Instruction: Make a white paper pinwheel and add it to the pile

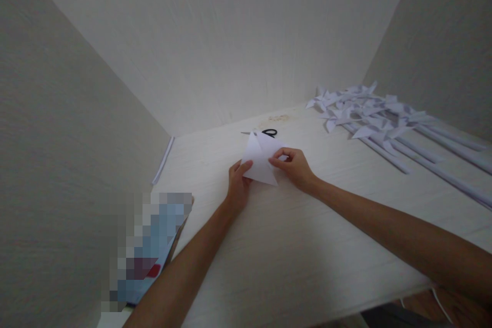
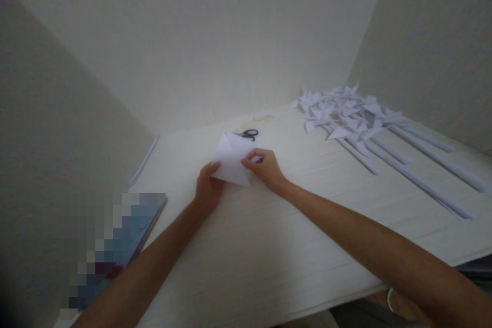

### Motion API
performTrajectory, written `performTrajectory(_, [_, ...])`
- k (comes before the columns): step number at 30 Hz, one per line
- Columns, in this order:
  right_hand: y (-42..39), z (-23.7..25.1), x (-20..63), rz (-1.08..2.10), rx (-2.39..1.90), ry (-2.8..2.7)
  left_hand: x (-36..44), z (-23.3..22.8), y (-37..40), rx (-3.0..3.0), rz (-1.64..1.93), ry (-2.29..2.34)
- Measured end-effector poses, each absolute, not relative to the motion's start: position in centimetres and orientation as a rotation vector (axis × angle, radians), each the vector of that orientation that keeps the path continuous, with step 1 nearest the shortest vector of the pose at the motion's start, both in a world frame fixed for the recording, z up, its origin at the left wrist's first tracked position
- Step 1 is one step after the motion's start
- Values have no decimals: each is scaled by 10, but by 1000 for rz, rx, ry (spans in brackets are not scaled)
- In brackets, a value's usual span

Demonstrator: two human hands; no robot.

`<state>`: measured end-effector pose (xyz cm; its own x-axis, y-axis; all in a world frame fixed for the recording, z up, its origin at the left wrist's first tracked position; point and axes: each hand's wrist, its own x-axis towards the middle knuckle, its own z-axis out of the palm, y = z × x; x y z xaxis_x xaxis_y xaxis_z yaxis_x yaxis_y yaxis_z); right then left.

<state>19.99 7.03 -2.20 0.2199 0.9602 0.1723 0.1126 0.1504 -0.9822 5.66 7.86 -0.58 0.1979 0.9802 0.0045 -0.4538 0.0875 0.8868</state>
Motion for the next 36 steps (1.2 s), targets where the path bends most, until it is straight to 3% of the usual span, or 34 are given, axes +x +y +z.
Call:
performTrajectory(12, [72,-25,201,811,-1211,-1304,57,-9,79,1155,1123,1140])
performTrajectory(36, [66,-19,201,800,-1168,-1382,60,-6,75,1213,1158,1212])
